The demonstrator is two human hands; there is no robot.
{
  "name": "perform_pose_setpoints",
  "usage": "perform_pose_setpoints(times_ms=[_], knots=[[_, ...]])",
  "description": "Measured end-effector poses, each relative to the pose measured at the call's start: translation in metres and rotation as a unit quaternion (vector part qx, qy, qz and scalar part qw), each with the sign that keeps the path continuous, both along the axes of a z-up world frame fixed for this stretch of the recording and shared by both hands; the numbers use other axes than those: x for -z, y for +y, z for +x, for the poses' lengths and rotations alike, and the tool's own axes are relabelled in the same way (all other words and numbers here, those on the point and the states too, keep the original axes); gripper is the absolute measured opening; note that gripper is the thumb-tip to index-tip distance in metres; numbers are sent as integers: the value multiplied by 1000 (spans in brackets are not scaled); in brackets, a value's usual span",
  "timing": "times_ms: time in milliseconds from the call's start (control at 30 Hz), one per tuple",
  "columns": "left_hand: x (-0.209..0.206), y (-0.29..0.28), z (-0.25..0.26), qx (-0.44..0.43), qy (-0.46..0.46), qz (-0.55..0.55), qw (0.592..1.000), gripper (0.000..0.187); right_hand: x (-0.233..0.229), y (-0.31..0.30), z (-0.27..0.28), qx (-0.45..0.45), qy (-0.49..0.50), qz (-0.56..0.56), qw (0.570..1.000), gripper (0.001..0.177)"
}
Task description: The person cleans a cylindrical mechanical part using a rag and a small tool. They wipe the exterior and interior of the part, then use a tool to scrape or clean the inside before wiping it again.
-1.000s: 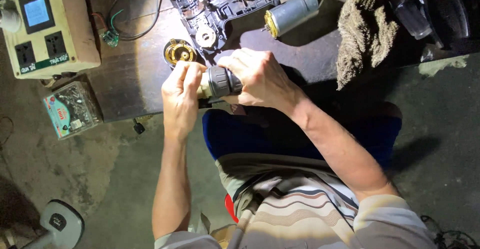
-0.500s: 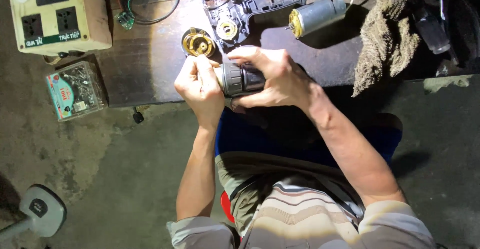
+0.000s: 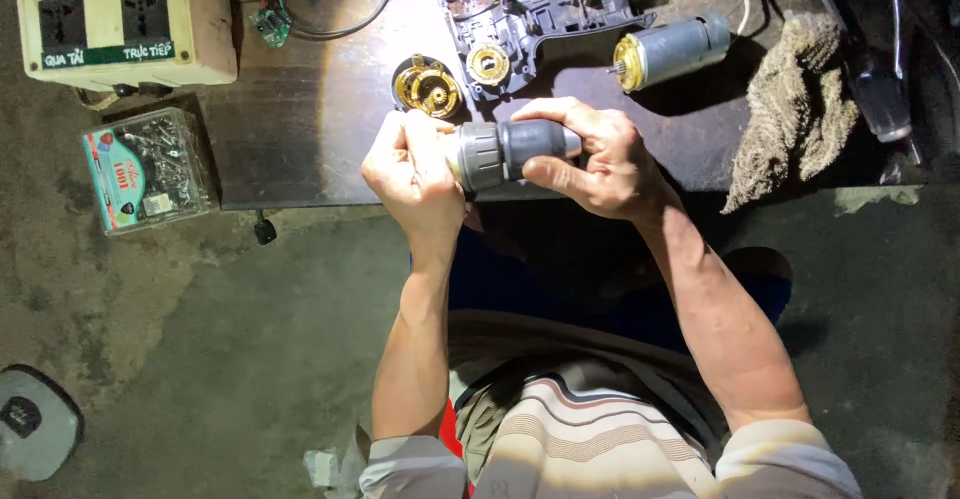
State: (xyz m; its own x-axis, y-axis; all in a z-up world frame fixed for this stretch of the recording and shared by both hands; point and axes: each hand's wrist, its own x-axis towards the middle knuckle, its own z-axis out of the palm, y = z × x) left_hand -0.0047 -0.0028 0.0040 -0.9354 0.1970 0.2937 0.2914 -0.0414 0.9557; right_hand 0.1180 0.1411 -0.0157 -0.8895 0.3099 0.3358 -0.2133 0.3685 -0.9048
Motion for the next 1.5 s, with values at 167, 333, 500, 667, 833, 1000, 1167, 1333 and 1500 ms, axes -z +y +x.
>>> perform_pose_setpoints(times_ms=[167, 333, 500, 667, 833, 1000, 1167, 1333, 1500], knots=[[7, -5, -7, 3, -16, -12, 1000, 30, -13, -5, -6, 6, 69, 33, 997, 43], [2, -12, -6, 41, -26, -15, 999, 26, 0, 1, 3, 25, -9, 15, 1000, 49], [0, -33, -6, 192, -95, 42, 976, 32, -10, -4, 0, 52, -57, -16, 997, 51], [19, -21, 4, 200, -104, 166, 960, 60, -4, -16, -11, 154, -33, -123, 980, 71], [5, 9, 21, 135, -81, 212, 964, 60, 6, -10, -19, 215, -13, -123, 969, 57], [-13, 15, 22, 96, -26, 157, 983, 58, 25, 7, -6, 217, -17, -207, 954, 53], [-4, 7, 15, 94, 16, 123, 988, 55, 12, -1, -18, 93, 40, -329, 939, 40], [4, -1, 21, 139, 23, 148, 979, 55, 14, 7, -16, 104, 15, -311, 944, 40], [-1, -4, 29, 158, 41, 140, 977, 56, 7, 7, -15, 110, 2, -254, 961, 40]])
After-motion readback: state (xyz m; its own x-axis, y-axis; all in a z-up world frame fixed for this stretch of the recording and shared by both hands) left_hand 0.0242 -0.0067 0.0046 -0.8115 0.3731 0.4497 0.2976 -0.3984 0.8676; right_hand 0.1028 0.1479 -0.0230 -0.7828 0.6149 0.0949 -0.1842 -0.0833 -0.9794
